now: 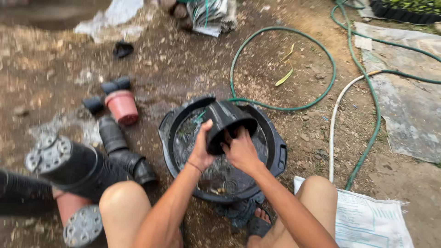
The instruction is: The person washes black plastic plant pots in a basin of water using a brush. They scrub the inside and outside of each pot, rinse it, and place it aside. The person repeats this process for several pots.
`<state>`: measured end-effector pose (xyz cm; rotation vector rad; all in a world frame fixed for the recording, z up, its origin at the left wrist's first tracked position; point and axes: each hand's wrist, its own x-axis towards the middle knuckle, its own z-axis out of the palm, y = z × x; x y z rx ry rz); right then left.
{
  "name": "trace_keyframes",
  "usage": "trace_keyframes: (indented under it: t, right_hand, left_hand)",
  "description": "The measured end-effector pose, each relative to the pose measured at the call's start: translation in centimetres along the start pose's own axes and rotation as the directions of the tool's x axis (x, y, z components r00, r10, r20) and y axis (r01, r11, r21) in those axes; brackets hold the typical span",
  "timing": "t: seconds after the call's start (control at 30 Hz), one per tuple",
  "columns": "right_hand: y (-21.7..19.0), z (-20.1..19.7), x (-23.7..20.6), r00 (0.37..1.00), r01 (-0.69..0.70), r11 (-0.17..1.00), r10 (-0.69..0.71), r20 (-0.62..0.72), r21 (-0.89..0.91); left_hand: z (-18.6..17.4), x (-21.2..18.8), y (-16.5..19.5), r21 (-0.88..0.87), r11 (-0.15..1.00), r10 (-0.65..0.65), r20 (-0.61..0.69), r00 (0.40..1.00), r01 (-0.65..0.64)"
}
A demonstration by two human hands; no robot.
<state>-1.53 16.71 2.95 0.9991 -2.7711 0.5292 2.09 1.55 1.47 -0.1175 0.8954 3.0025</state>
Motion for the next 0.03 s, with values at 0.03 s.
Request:
trace_keyframes:
  t: [0.03]
  right_hand:
    - [0.01,0.78,1.27,0.999,0.01,0.991,-0.016,-0.04,-0.133]
  left_hand:
    - [0.35,0.68,-0.72,0.014,0.999,-0.033,-0.004,0.999,0.034]
